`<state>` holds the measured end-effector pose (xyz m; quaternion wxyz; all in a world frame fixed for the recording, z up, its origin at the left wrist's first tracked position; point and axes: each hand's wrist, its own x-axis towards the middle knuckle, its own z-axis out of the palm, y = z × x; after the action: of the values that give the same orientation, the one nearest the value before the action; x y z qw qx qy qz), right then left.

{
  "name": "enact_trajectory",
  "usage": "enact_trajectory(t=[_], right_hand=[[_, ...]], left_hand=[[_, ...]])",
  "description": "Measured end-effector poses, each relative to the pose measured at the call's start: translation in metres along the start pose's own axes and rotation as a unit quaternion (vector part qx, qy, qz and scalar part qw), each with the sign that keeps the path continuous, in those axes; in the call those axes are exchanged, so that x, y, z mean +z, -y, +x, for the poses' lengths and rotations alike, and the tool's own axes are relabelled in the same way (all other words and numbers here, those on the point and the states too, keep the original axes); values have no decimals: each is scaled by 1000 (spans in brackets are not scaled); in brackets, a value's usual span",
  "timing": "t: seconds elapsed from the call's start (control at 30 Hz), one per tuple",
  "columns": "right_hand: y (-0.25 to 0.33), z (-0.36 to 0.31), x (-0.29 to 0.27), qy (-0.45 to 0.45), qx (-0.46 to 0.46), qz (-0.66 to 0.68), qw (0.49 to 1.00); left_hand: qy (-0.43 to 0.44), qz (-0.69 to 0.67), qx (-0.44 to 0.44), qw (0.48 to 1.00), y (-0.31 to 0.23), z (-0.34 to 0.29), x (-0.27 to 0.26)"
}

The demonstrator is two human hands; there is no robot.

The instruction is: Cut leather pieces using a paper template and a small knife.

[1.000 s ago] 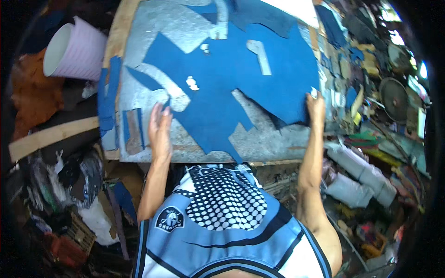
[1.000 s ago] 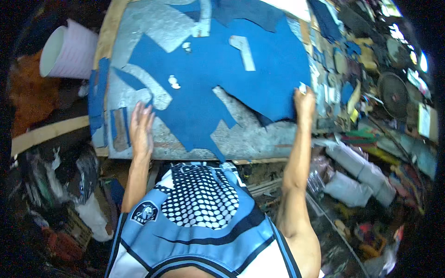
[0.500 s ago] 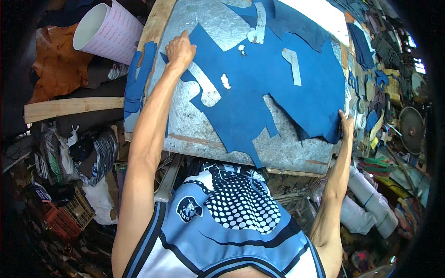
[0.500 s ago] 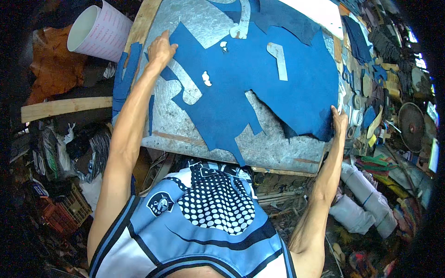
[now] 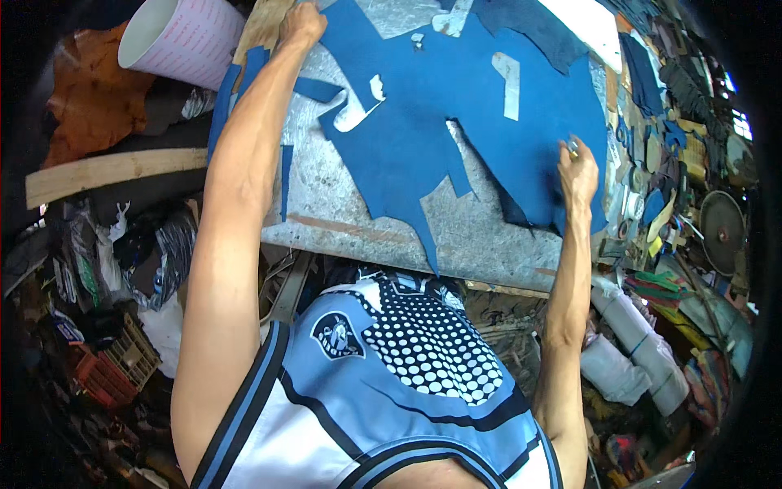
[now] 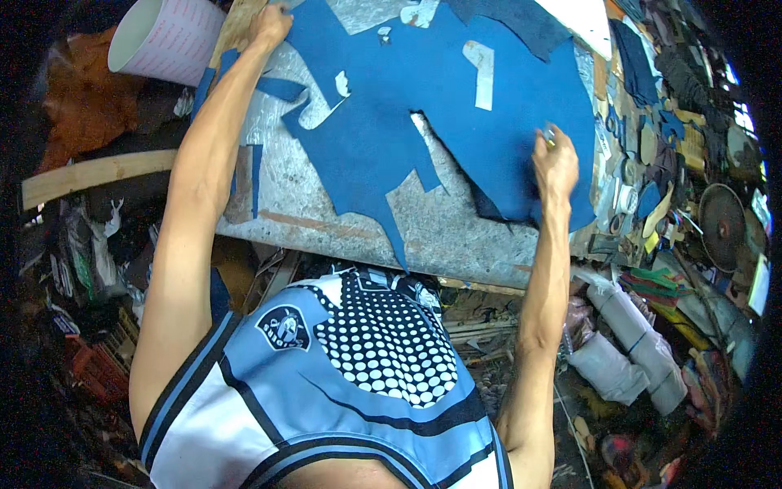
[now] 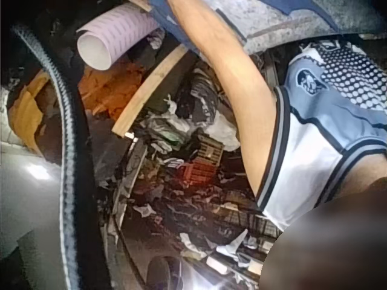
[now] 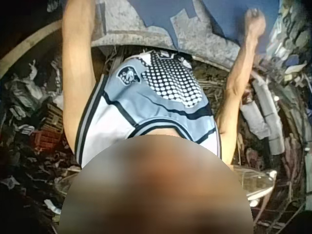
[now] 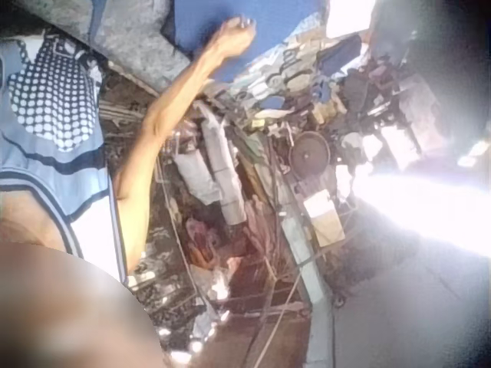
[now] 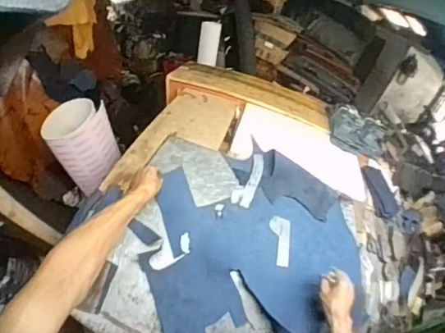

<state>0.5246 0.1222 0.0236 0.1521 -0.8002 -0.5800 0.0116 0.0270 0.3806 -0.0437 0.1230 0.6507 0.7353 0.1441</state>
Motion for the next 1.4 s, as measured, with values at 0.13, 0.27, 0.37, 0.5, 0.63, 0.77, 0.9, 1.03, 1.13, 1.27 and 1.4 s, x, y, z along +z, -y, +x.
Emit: enact_trajectory(t=[0.13,0.27,0.37,0.5,0.63,0.77,0.9,1.03,1.13,1.27,1.4], right_hand=[[103,21,26,64,-39,-28,997],[128,35,52,123,-12,-39,992],[110,42,70,110,2,-16,994],[91,50,77,73,-13,-20,997],[76,64,75,94,-10,-55,994],[88,66,46,73,10,-56,996],[118,31,6,124,75,288,947],[168,-66,15,279,1,379,882],[212,-119,29,377,-2,345,860],[246,-124,25,387,-33,303,870],[241,-124,34,391,-76,282,873]], left_hand=[[-170,-102,145,969,-32,-66,-4],[0,-32,418,908,-81,-237,-10],[173,-7,340,925,-54,-308,-5],[77,70,210,972,-20,-300,-14],[49,79,193,977,-11,-288,-14],[13,74,181,981,-11,-269,-19],[-45,21,195,980,8,-259,-32],[-87,-61,185,977,2,-285,-42],[-46,-120,165,978,-12,-319,-41],[-19,-110,130,985,-10,-338,-33],[1,-145,142,979,-2,-338,-27]])
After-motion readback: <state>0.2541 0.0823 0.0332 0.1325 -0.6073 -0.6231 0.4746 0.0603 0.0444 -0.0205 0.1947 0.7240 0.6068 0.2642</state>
